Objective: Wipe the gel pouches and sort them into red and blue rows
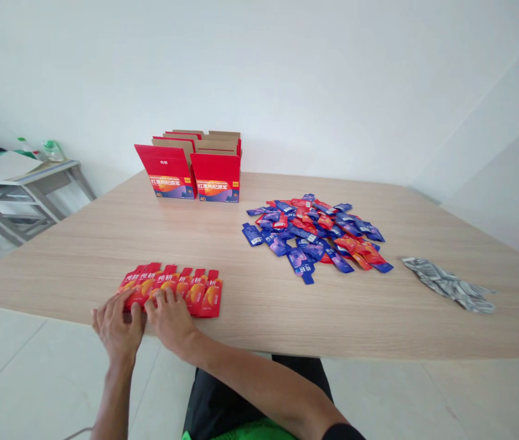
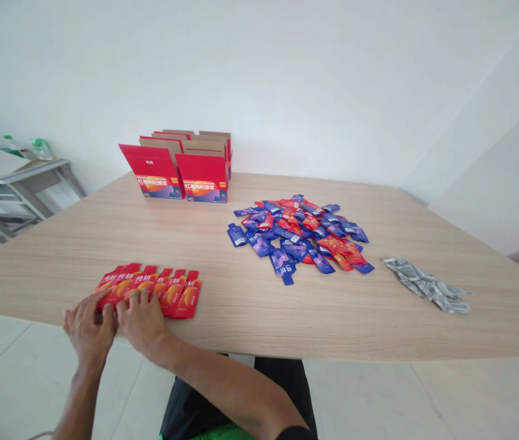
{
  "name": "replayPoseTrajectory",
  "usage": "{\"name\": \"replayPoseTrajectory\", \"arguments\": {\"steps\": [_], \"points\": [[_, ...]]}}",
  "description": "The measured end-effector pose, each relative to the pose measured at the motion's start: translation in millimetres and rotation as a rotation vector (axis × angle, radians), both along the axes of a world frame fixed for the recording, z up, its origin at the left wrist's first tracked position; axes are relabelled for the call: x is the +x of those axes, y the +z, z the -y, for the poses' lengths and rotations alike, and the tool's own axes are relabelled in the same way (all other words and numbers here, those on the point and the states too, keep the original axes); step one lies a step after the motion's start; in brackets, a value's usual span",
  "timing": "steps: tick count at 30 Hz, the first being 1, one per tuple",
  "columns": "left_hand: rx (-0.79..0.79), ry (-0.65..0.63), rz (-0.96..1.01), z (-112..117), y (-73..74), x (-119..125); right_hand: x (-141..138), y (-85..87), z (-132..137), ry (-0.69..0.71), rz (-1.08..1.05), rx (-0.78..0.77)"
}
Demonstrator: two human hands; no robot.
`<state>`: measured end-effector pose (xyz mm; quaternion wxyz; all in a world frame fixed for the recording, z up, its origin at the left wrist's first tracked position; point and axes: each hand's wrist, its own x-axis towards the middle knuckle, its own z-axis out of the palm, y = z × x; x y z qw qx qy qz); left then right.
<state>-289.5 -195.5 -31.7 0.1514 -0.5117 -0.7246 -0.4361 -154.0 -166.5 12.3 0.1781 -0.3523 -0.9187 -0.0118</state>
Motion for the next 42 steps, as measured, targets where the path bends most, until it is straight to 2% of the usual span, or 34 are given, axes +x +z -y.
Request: {"name": "replayPoseTrajectory", "arguments": {"steps": [7,15,19,22,25,27,29,32,35,37,39,42], "points": [[-0.017,0.003,0.017,0.2,3.6,2.3,2.6,0.7,-10.8,0.005,-0.027,-0.047],[-0.016,0.005,0.030,0.6,5.5,4.8,6.6,-4.5,-13.9,0.036,-0.091,0.017],[0.014,0.008,0.017,0.1,7.5,6.5,26.0,6.2,-9.4,0.034,-0.167,0.008],[0.073,0.010,-0.015,0.5,8.8,9.9,54.0,16.3,-15.1,-0.008,-0.232,-0.014],[0.095,-0.045,-0.057,0.7,6.6,16.6,100.4,16.9,-37.5,-0.097,-0.299,-0.017],[0.103,-0.130,-0.086,0.0,2.5,22.4,146.0,11.6,-59.7,-0.224,-0.352,0.005],[0.128,-0.225,-0.113,-1.1,-2.4,29.5,204.5,4.5,-82.7,-0.382,-0.384,0.042],[0.161,-0.337,-0.151,-2.3,-7.7,42.7,308.3,-3.1,-109.1,-0.681,-0.389,0.087],[0.177,-0.415,-0.176,-2.2,-9.0,57.4,407.8,-3.3,-122.2,-0.944,-0.354,0.114],[0.188,-0.438,-0.181,-1.9,-9.5,65.3,457.9,-0.3,-127.2,-1.063,-0.333,0.075],[0.185,-0.428,-0.169,-1.6,-10.7,70.1,490.3,3.2,-132.4,-1.117,-0.310,-0.052],[0.181,-0.405,-0.154,-1.2,-13.6,71.8,510.0,7.3,-143.6,-1.146,-0.288,-0.165]]}}
